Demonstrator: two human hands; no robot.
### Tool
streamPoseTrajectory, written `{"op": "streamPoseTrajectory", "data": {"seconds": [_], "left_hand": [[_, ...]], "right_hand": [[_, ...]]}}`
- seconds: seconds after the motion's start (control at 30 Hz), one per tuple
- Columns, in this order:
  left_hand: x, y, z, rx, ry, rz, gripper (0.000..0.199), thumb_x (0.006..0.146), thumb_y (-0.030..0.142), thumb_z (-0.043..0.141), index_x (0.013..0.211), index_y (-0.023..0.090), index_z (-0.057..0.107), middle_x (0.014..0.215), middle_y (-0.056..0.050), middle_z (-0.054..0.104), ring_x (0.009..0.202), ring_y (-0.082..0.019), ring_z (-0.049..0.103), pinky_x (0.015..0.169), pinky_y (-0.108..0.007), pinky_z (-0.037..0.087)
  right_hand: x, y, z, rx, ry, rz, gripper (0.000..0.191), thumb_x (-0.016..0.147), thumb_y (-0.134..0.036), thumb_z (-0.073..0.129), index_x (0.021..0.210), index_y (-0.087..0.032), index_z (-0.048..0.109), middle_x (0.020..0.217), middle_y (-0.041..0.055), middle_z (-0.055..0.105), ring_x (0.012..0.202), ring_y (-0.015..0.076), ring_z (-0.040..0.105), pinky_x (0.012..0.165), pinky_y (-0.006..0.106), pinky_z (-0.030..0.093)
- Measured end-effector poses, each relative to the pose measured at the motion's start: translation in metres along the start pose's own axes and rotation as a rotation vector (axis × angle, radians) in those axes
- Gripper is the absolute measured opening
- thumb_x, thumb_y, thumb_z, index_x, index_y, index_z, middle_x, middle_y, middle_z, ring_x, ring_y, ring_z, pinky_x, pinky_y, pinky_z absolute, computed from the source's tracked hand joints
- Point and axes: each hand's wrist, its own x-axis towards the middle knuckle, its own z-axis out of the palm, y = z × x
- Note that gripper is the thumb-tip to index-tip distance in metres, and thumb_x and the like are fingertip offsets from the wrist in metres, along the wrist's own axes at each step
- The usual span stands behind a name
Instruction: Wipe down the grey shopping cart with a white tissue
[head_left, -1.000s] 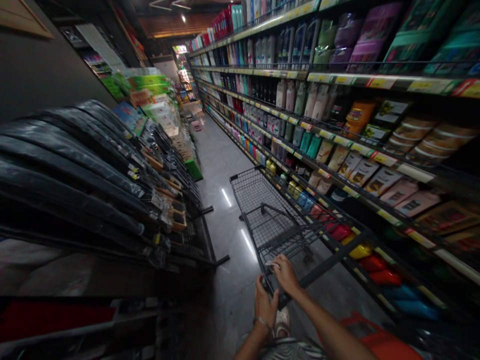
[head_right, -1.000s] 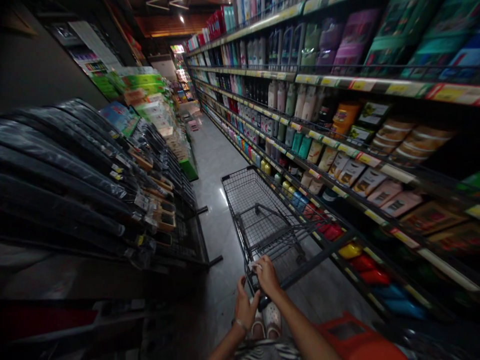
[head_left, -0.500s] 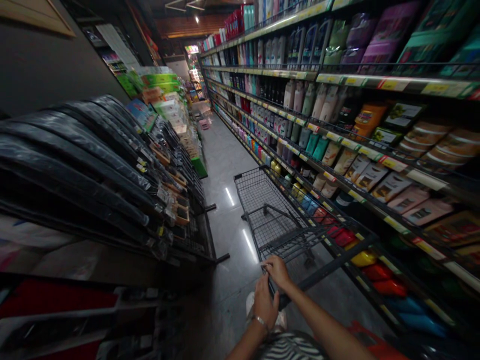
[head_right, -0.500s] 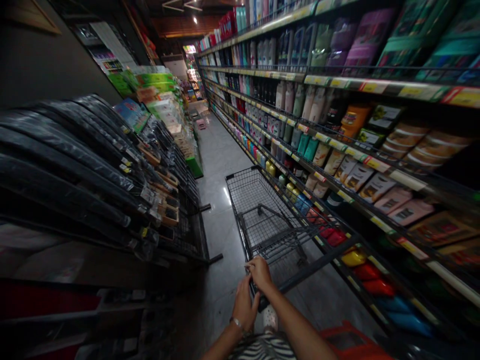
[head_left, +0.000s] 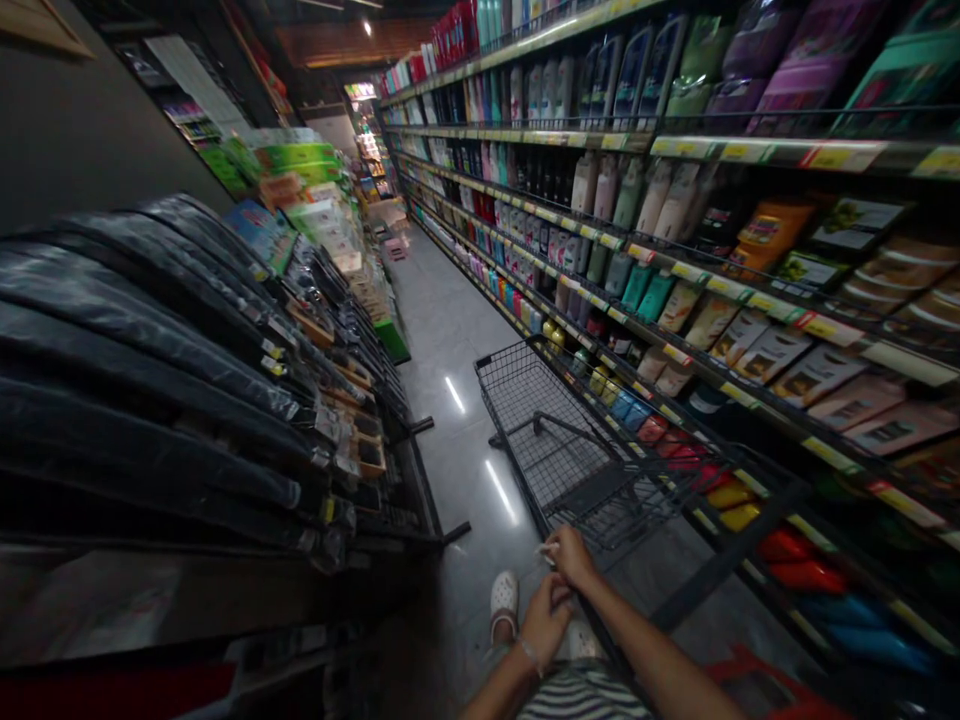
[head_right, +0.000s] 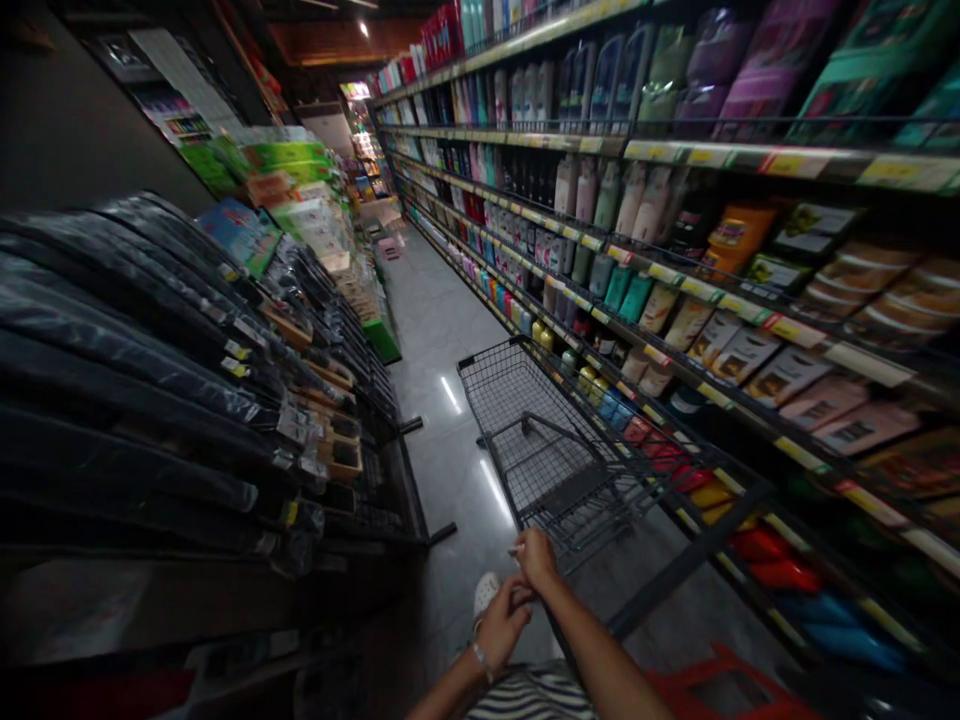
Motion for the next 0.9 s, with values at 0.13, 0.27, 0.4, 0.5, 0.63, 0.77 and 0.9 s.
{"op": "streamPoseTrajectory", "data": {"seconds": [0.13, 0.27, 0.4, 0.5, 0.63, 0.77, 0.9], "left_hand": [[0.032, -0.018, -0.036, -0.004, -0.03, -0.06, 0.019, 0.085, 0.013, 0.049, 0.102, 0.016, 0.058, 0.095, -0.004, 0.069, 0.092, -0.015, 0.065, 0.085, -0.03, 0.052], [0.069, -0.027, -0.077, 0.064, -0.018, -0.074, 0.025, 0.09, 0.035, 0.056, 0.105, 0.015, 0.06, 0.101, -0.005, 0.065, 0.092, -0.017, 0.063, 0.084, -0.039, 0.053], [0.102, -0.021, -0.106, 0.191, -0.038, -0.046, 0.031, 0.091, 0.04, 0.056, 0.11, 0.016, 0.059, 0.108, -0.006, 0.063, 0.095, -0.018, 0.062, 0.085, -0.04, 0.053], [0.12, -0.01, -0.118, 0.321, -0.058, 0.03, 0.034, 0.091, 0.036, 0.056, 0.119, 0.017, 0.056, 0.122, -0.009, 0.06, 0.109, -0.021, 0.059, 0.096, -0.047, 0.049], [0.141, 0.002, -0.129, 0.517, -0.113, 0.175, 0.054, 0.087, 0.009, 0.045, 0.14, 0.018, 0.04, 0.15, -0.013, 0.038, 0.14, -0.022, 0.033, 0.118, -0.043, 0.025], [0.17, 0.005, -0.138, 0.699, -0.23, 0.291, 0.067, 0.082, 0.001, 0.038, 0.146, 0.017, 0.03, 0.157, -0.01, 0.025, 0.146, -0.021, 0.017, 0.121, -0.044, 0.013], [0.199, -0.001, -0.147, 0.84, -0.365, 0.363, 0.055, 0.09, 0.027, 0.054, 0.142, 0.02, 0.037, 0.154, -0.012, 0.031, 0.144, -0.029, 0.023, 0.118, -0.057, 0.014]], "right_hand": [[0.019, -0.012, 0.012, -0.025, 0.144, 0.038, 0.024, 0.091, -0.036, 0.058, 0.102, -0.015, 0.063, 0.104, 0.0041, 0.065, 0.092, 0.0169, 0.063, 0.083, 0.038, 0.053], [0.036, -0.024, 0.021, -0.038, 0.258, 0.082, 0.02, 0.091, -0.034, 0.059, 0.093, -0.015, 0.063, 0.097, 0.003, 0.066, 0.09, 0.0158, 0.063, 0.084, 0.038, 0.051], [0.033, -0.025, 0.022, -0.045, 0.357, 0.166, 0.009, 0.082, -0.024, 0.063, 0.077, -0.019, 0.068, 0.086, 0.0079, 0.07, 0.086, 0.0203, 0.064, 0.079, 0.034, 0.049], [0.02, -0.019, 0.019, -0.045, 0.402, 0.265, 0.007, 0.071, -0.021, 0.065, 0.066, -0.022, 0.069, 0.073, 0.0087, 0.071, 0.076, 0.0253, 0.066, 0.067, 0.033, 0.047], [0.015, -0.016, 0.02, -0.024, 0.44, 0.327, 0.009, 0.069, -0.018, 0.061, 0.07, -0.02, 0.069, 0.07, 0.0073, 0.072, 0.07, 0.0248, 0.067, 0.062, 0.03, 0.047], [0.037, -0.023, 0.026, -0.035, 0.485, 0.3, 0.024, 0.074, -0.014, 0.048, 0.089, -0.017, 0.067, 0.088, 0.0087, 0.072, 0.086, 0.0224, 0.068, 0.077, 0.029, 0.05], [0.06, -0.032, 0.034, -0.058, 0.466, 0.265, 0.029, 0.074, -0.01, 0.044, 0.087, -0.017, 0.068, 0.09, 0.0101, 0.072, 0.09, 0.0227, 0.067, 0.082, 0.03, 0.05]]}}
